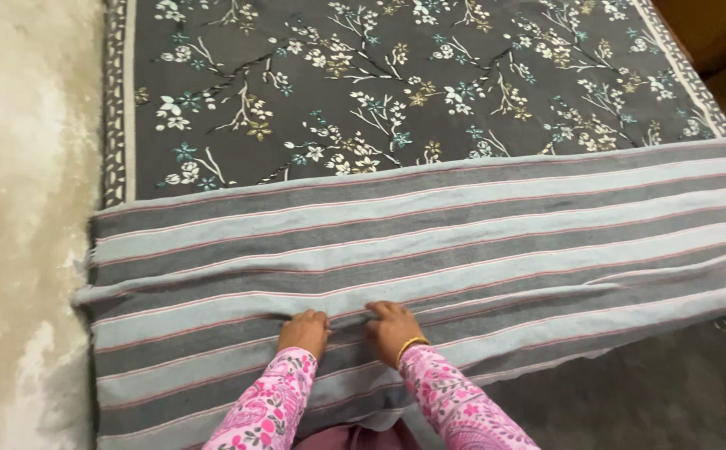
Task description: The person folds a striped sheet over the edge of a bed, repeatedly smoothing and tucking the fabric along the side. The hands work along the length of the bed, adjusting the sheet to create a neat edge.
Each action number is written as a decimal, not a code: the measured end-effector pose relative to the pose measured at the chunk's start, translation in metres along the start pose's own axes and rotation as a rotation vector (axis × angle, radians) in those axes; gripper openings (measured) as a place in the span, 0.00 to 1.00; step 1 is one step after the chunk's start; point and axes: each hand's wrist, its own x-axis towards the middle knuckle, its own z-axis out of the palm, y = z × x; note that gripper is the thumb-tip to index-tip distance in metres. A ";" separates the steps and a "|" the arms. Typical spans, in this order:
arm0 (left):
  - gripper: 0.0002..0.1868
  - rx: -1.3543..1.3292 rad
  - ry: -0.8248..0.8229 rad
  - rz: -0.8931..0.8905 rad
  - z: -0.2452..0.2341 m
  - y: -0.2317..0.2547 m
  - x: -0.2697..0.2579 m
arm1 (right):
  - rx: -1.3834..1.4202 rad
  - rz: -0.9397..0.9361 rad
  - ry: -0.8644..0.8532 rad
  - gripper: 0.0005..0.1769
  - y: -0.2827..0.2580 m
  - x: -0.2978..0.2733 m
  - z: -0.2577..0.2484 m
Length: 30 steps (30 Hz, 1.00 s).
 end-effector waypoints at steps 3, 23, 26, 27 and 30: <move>0.07 -0.021 0.046 0.030 0.013 -0.004 -0.005 | -0.061 -0.128 -0.170 0.17 -0.035 0.008 0.006; 0.25 0.265 0.011 -0.107 -0.065 -0.082 -0.034 | 0.003 0.088 -0.355 0.34 -0.083 0.019 -0.017; 0.29 0.160 0.021 -0.146 -0.074 -0.081 -0.034 | 0.037 0.100 -0.292 0.34 -0.083 0.018 -0.021; 0.28 0.163 0.016 -0.131 -0.077 -0.082 -0.034 | 0.053 0.100 -0.277 0.34 -0.082 0.016 -0.019; 0.22 0.180 -0.005 -0.095 -0.078 -0.086 -0.033 | 0.063 0.074 -0.214 0.35 -0.078 0.009 -0.013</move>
